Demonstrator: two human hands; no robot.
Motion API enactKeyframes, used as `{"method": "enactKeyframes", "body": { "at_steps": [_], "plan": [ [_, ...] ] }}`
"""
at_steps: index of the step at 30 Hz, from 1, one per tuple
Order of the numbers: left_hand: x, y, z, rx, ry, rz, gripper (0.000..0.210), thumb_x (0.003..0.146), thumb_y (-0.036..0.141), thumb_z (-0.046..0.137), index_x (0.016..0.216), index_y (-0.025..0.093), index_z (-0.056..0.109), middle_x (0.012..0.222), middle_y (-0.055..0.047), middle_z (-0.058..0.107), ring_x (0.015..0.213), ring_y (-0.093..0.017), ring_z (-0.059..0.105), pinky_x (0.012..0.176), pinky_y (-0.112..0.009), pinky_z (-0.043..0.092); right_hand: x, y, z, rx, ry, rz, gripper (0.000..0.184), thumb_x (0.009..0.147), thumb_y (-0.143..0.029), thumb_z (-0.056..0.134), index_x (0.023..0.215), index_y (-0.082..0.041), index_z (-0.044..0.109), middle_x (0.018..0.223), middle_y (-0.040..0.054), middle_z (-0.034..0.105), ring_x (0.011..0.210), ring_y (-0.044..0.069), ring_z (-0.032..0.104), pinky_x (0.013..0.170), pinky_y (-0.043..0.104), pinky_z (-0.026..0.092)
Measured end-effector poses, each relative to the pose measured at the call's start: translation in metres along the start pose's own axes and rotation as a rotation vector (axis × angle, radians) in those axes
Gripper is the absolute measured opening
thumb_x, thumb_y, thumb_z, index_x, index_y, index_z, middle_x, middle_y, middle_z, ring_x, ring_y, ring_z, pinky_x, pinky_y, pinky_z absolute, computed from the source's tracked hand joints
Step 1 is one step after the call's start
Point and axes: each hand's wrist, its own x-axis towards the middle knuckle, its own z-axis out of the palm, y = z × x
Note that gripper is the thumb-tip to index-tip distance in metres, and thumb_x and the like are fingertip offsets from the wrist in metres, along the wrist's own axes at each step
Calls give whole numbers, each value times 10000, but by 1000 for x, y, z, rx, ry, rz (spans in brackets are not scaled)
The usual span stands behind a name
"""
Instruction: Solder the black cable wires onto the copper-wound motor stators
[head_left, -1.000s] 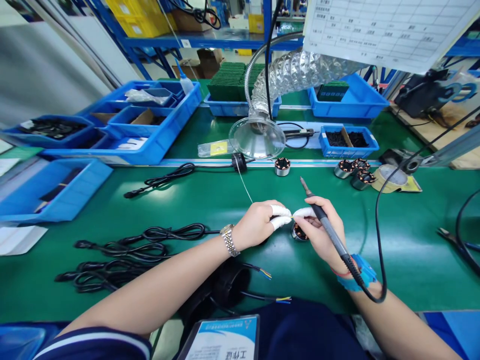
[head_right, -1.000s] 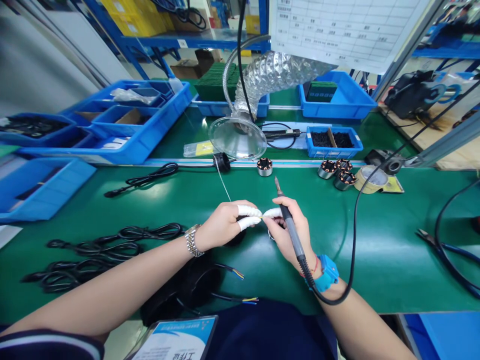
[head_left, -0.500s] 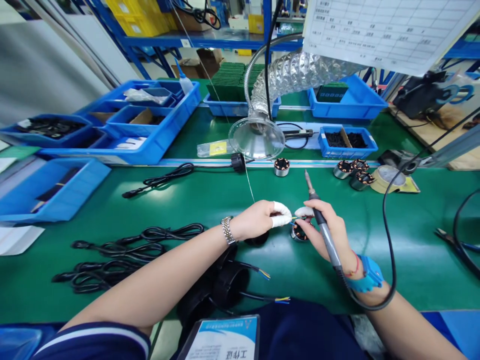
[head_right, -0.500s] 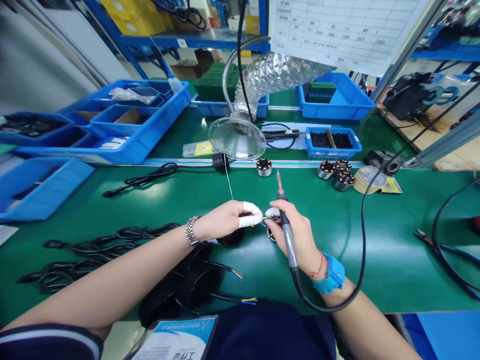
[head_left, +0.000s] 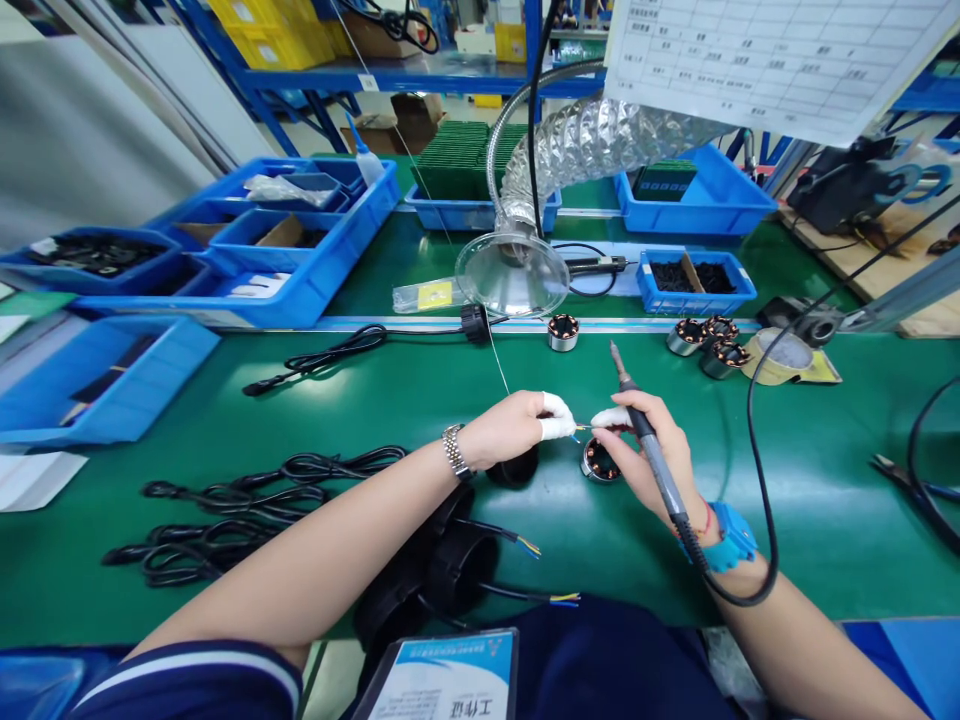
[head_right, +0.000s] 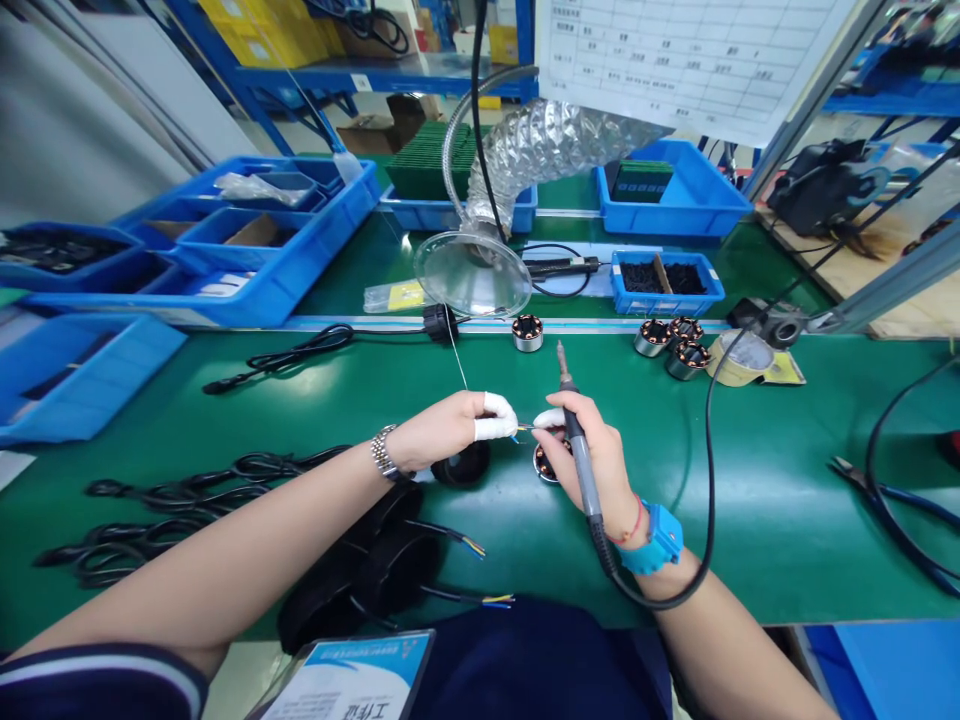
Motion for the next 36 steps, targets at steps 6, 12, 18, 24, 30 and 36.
{"method": "enactKeyframes", "body": {
  "at_steps": [6,12,18,24,30,36],
  "plan": [
    [3,-5,0,5,16,-2,134,729,266,542,723,137,574,713,1,562,672,-121,480,665,-245,362,-9,4,5,-84,-114,-58,308,757,-210,574,1054,-226,491,831,20,625,687,118,601,674,239,487],
    [2,-6,1,5,11,-7,142,728,276,539,716,138,569,702,7,545,660,-118,462,655,-246,348,-6,0,10,-130,-101,-3,308,753,-189,540,1052,-223,475,747,-3,614,590,100,570,611,213,472],
    [3,-3,-2,31,-30,2,138,709,266,556,668,135,563,674,12,533,643,-113,453,637,-234,343,-3,-1,6,-73,-98,57,346,736,-193,554,1059,-233,438,724,-26,620,551,96,555,601,216,472],
    [3,-2,-4,67,-68,21,117,708,238,545,655,134,555,676,13,544,649,-112,467,654,-229,357,-8,-15,-25,-192,-74,-40,214,796,-258,538,1006,-217,543,780,12,638,574,97,565,576,209,461],
    [2,0,-1,169,-64,41,114,728,228,513,658,142,540,691,15,541,666,-114,476,668,-233,365,-22,-18,-60,-200,-9,-139,221,780,-229,556,990,-224,624,866,40,656,782,171,589,711,297,461],
    [2,7,3,287,-32,22,94,716,197,486,640,147,509,659,18,523,619,-108,457,614,-231,358,-31,-5,-60,-3,15,-21,156,780,-203,558,891,-234,664,763,22,648,712,164,566,642,304,432]
  ]
}}
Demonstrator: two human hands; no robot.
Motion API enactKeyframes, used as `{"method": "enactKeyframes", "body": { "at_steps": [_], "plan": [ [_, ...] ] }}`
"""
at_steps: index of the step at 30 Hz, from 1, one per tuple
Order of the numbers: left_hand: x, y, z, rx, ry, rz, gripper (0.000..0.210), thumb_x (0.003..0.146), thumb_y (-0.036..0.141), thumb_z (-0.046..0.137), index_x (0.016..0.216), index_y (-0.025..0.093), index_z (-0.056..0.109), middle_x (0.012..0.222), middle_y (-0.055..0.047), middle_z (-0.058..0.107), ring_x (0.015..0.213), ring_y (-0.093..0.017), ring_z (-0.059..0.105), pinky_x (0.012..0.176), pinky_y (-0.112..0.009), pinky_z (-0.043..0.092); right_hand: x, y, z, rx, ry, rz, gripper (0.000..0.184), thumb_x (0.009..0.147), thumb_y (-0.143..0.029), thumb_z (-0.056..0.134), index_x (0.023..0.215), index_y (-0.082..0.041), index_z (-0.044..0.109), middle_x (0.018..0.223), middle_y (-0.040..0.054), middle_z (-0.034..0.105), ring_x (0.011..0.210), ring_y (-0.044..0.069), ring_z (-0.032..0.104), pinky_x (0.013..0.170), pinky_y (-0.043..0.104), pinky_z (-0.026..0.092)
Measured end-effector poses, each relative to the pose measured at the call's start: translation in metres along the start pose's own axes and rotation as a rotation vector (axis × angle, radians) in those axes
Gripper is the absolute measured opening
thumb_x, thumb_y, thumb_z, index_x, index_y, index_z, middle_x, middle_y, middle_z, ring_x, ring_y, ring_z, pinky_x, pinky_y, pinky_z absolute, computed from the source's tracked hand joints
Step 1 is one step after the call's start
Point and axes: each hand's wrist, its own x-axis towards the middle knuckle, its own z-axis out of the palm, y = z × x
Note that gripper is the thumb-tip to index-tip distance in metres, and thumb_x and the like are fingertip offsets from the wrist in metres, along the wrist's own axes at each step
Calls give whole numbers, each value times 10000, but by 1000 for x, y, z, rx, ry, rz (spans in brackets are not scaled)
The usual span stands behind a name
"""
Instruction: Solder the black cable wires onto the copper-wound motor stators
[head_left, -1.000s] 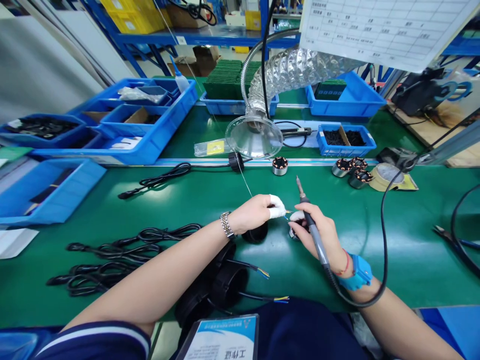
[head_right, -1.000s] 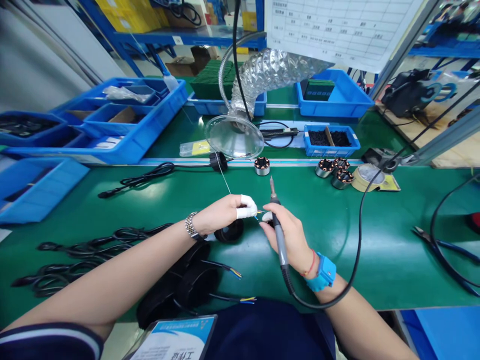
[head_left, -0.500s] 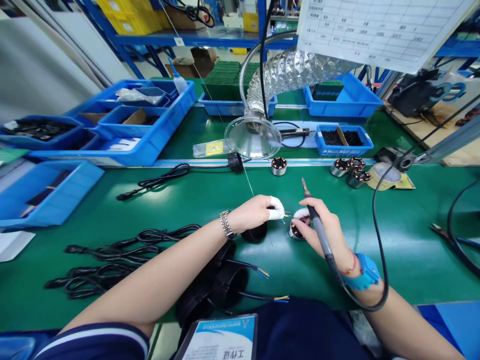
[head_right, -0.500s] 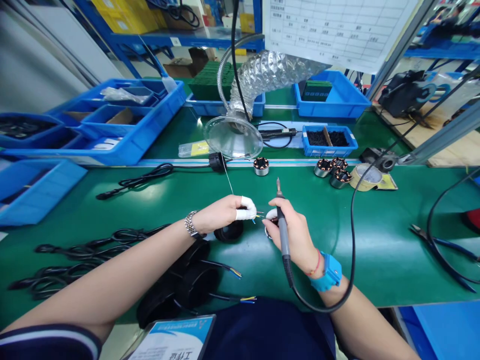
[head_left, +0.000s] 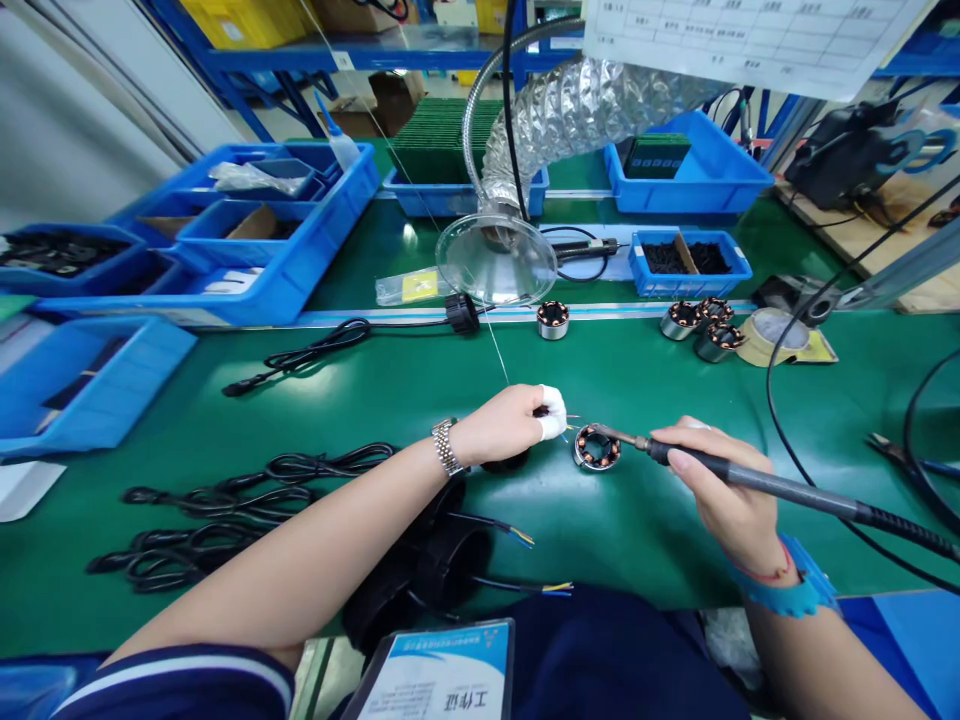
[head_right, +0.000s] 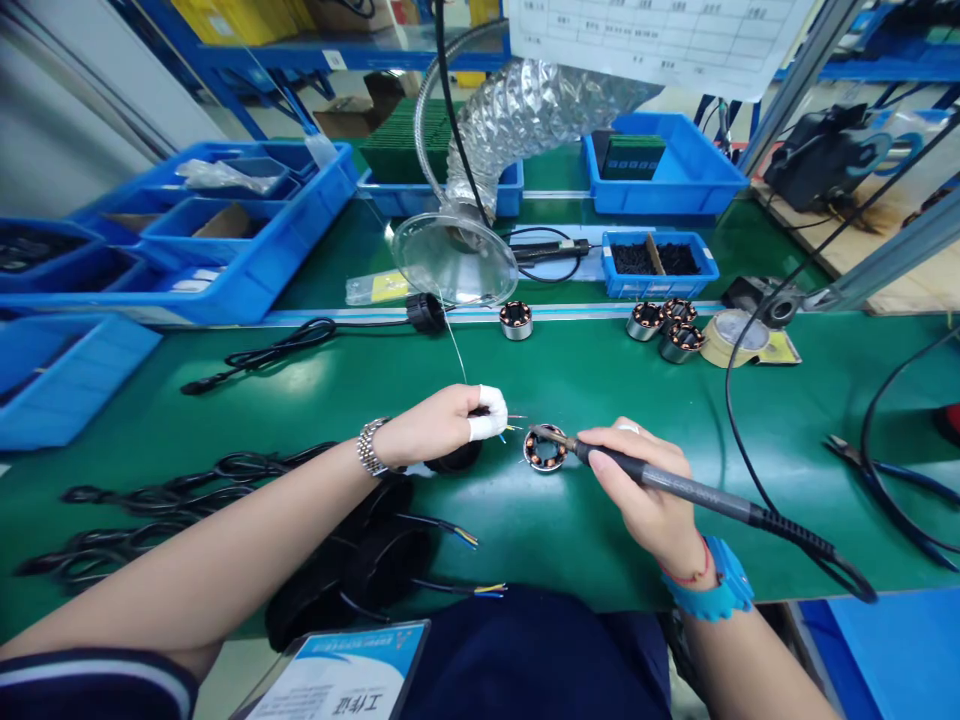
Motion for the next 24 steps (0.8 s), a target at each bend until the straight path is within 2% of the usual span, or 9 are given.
{"method": "enactKeyframes", "body": {
  "at_steps": [7,24],
  "plan": [
    [1,3,2,70,19,-14,70,693,174,477,638,148,511,662,14,536,612,-109,467,598,-227,361,0,3,4,22,-16,45,151,781,-218,560,883,-232,670,762,25,651,729,169,570,630,301,422],
    [0,6,3,86,32,-23,67,685,177,479,635,148,514,648,14,533,602,-109,466,588,-224,368,3,6,9,42,-37,44,150,779,-237,558,873,-240,675,760,12,667,686,155,567,684,323,443]
  ]
}}
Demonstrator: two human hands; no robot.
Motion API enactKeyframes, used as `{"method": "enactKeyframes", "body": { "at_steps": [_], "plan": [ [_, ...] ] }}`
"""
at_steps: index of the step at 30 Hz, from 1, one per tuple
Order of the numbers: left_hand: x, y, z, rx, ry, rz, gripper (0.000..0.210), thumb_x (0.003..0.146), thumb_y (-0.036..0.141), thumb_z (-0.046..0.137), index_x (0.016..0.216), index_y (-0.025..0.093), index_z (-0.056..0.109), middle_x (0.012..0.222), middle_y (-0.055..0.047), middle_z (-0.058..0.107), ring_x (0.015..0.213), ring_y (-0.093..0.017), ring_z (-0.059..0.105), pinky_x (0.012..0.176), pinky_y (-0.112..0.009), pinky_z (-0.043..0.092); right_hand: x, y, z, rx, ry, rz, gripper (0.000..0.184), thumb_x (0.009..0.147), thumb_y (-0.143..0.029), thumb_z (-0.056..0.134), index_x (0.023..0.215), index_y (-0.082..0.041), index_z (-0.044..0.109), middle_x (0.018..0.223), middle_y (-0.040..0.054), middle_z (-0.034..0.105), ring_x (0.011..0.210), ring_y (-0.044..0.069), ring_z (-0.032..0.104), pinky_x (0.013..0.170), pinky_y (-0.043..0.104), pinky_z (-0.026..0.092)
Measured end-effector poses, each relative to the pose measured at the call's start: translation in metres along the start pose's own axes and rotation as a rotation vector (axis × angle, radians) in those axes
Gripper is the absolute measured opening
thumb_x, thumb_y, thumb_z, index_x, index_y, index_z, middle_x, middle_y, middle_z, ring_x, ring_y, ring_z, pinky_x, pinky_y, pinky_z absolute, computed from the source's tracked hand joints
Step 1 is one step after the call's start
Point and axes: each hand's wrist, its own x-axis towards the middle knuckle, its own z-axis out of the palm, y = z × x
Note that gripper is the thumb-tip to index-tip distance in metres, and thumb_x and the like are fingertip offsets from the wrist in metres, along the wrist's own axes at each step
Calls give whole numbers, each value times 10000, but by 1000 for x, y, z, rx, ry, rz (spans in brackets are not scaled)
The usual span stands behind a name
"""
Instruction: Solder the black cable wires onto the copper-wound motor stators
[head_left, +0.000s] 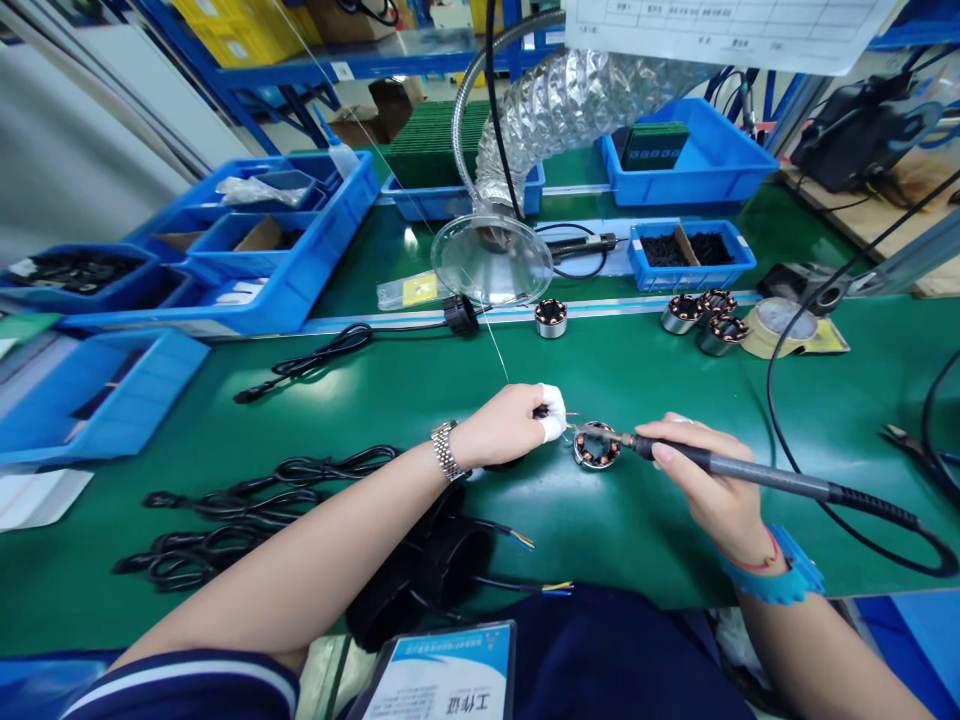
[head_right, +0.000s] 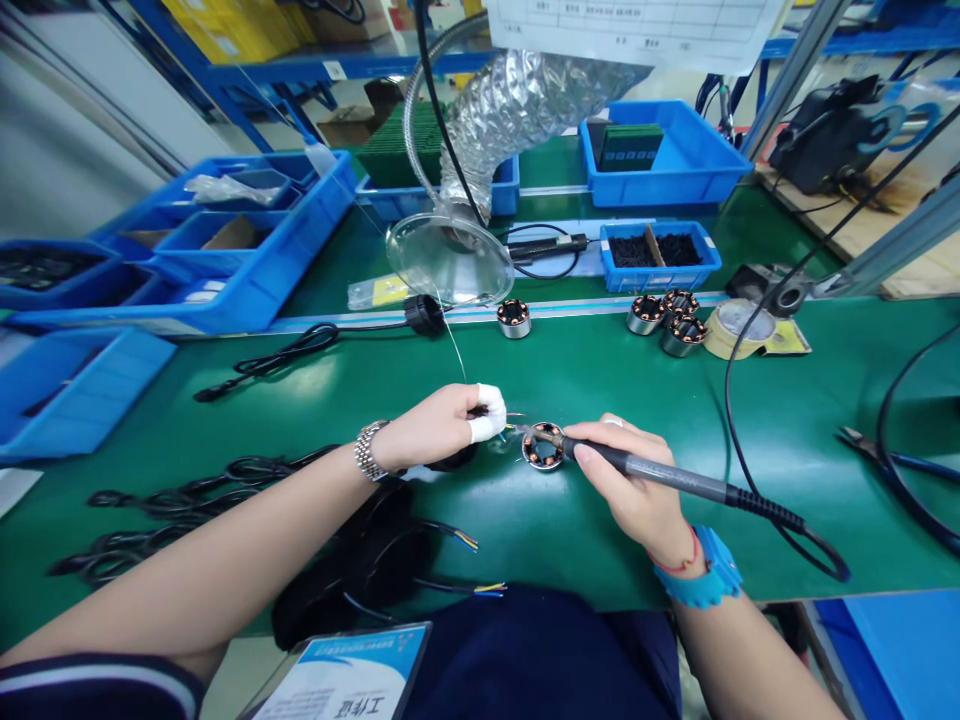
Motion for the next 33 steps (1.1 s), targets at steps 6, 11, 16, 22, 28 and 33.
{"method": "enactKeyframes", "body": {
  "at_steps": [6,11,16,22,28,33],
  "plan": [
    [1,-1,1,-9,-2,8,64,686,170,482,632,148,507,640,15,525,595,-106,456,580,-222,361,1,0,2,16,-6,8,154,780,-229,559,876,-235,678,765,19,668,682,158,560,668,324,442],
    [2,-1,1,-17,-7,-3,60,689,167,486,638,146,510,632,18,521,594,-105,456,576,-220,357,2,0,2,43,-6,-1,154,770,-208,572,877,-240,678,773,10,669,687,152,563,666,310,440],
    [1,-3,1,-21,-11,5,62,692,167,487,643,145,516,648,14,529,609,-107,467,589,-220,364,2,1,1,59,14,0,145,771,-218,570,858,-245,682,759,9,672,689,157,573,672,316,446],
    [1,-1,1,-31,-10,-4,56,687,160,485,646,145,520,647,14,529,604,-105,462,579,-215,360,2,1,2,45,-3,14,146,775,-234,566,864,-236,681,760,15,673,687,159,571,681,328,451],
    [1,0,1,-37,-7,7,62,686,157,481,632,145,510,641,17,522,603,-101,458,591,-218,360,1,4,1,62,51,18,135,766,-254,576,841,-245,688,786,15,685,732,177,590,770,372,438],
    [1,1,0,-36,-2,-10,55,676,149,483,627,144,507,625,23,513,581,-95,447,574,-214,347,0,7,1,92,118,35,128,754,-262,586,821,-249,695,756,10,682,691,170,587,810,391,422]
  ]
}}
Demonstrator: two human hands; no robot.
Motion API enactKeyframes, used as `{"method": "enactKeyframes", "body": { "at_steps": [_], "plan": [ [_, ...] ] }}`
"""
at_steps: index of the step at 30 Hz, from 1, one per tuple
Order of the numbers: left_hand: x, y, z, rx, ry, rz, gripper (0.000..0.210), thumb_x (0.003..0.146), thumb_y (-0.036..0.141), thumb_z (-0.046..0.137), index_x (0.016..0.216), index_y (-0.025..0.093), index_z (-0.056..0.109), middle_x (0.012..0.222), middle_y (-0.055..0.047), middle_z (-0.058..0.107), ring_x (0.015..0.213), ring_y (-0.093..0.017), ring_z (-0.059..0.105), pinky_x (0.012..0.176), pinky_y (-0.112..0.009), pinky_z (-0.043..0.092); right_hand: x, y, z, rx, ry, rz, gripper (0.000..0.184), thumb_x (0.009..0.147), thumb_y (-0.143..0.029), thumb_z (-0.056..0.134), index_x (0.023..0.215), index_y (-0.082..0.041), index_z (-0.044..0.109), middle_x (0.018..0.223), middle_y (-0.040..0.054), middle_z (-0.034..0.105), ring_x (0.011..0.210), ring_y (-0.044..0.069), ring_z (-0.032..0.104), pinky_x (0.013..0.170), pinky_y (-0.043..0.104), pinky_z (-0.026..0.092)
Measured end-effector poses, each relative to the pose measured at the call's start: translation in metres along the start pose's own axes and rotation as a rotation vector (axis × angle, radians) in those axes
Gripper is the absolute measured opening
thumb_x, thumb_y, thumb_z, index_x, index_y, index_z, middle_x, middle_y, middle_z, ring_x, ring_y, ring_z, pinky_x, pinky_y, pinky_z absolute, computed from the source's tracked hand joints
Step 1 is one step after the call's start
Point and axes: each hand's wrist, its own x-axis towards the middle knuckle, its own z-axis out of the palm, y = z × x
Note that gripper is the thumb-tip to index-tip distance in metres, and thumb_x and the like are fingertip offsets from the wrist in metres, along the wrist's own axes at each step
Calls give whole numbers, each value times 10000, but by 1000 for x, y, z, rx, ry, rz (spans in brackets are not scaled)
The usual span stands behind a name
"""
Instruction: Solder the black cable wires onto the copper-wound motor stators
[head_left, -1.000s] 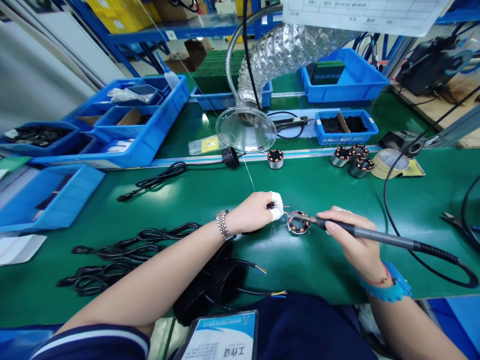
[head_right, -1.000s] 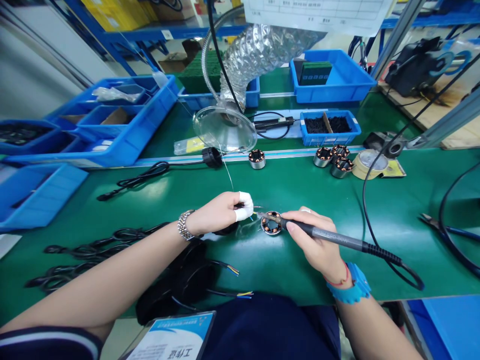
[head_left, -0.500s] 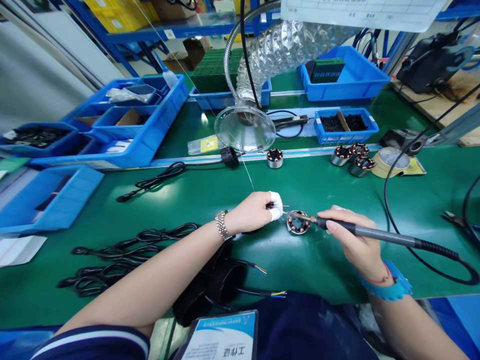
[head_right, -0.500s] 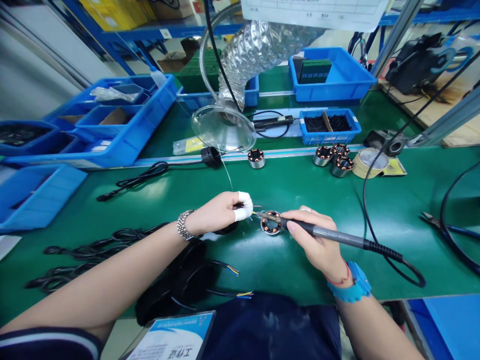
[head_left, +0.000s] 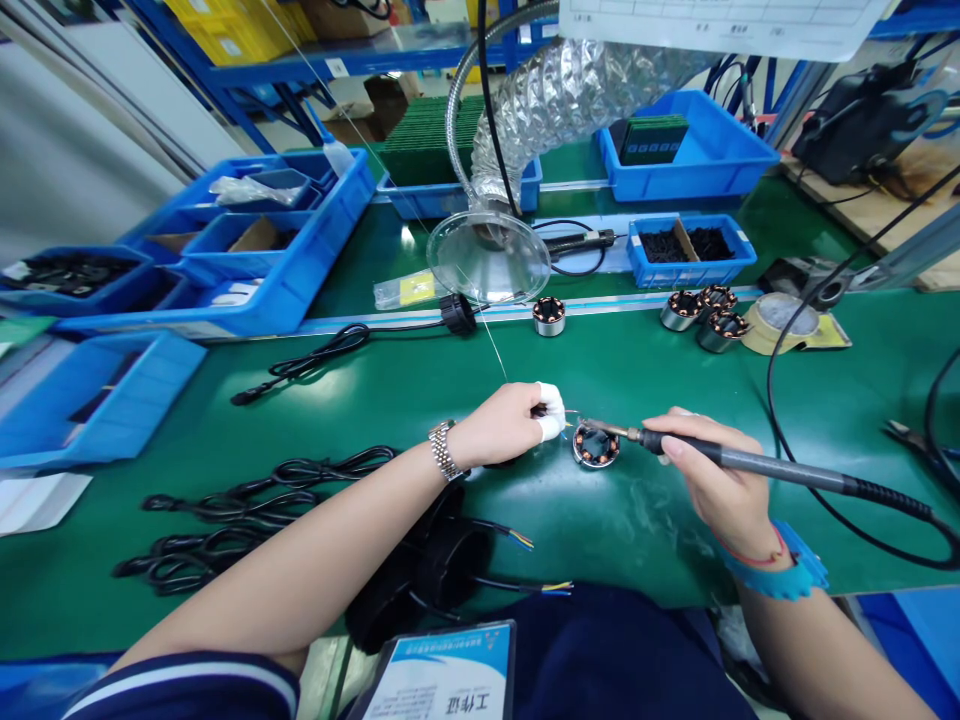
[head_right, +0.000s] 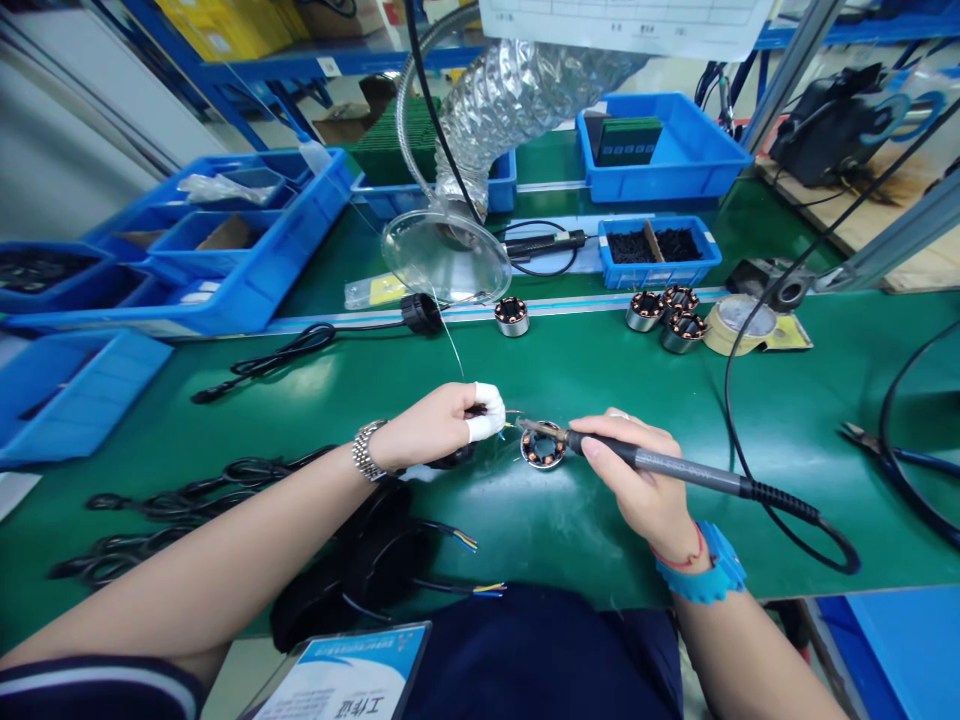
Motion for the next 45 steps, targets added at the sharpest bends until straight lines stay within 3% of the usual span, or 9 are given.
{"method": "enactKeyframes", "body": {
  "at_steps": [8,15,19,24,27,31,36,42,45],
  "plan": [
    [1,-3,2,-2,2,17,64,691,164,483,638,146,513,652,16,527,608,-102,462,587,-216,360,-1,-1,1,14,55,4,126,747,-270,597,822,-249,695,657,-2,649,631,153,564,786,377,429],
    [0,-2,1,0,-5,2,65,691,174,486,640,148,516,653,11,539,612,-110,472,596,-224,372,-4,-2,2,19,128,33,231,771,-329,566,958,-224,651,829,50,653,677,170,599,642,344,474],
    [0,-2,1,-12,-7,-1,65,692,172,488,636,148,508,651,13,534,614,-109,468,605,-229,375,-5,-3,4,8,106,-30,264,807,-290,531,1058,-233,589,692,11,630,610,145,596,642,325,475],
    [0,-4,2,-13,-11,6,69,701,183,494,645,147,515,663,13,537,628,-113,474,613,-230,372,-5,-8,8,20,61,-65,164,822,-224,516,979,-228,563,601,-30,606,546,113,589,590,261,473],
    [0,-5,2,-8,-13,13,80,711,196,497,652,147,519,674,12,543,635,-115,477,621,-231,367,-4,-13,12,-68,23,-75,125,804,-187,542,920,-234,544,696,-16,631,626,121,614,624,245,481],
    [0,-1,-3,-28,-64,6,129,734,247,502,654,145,514,668,16,526,624,-110,455,610,-228,349,0,-11,24,-190,-100,-191,218,757,-158,594,945,-240,521,833,11,632,732,142,613,682,249,483],
    [-4,2,-7,-141,-173,-33,207,766,265,465,600,141,469,565,30,458,514,-83,364,504,-207,285,5,-1,43,-297,-235,-393,272,786,-115,527,1036,-218,501,852,37,584,773,146,559,678,269,465],
    [-2,-10,-1,-447,-287,-23,193,786,262,457,634,142,456,544,22,506,445,-59,338,466,-192,267,9,3,51,-371,-215,-492,268,794,-87,500,1036,-200,499,825,50,556,701,138,515,624,269,455],
    [1,-13,3,-585,-300,-70,166,784,277,475,700,134,486,591,-7,561,452,-62,412,486,-193,329,7,-5,52,-355,-199,-500,270,786,-73,496,1023,-205,492,796,40,557,692,137,519,615,264,459]
  ]
}}
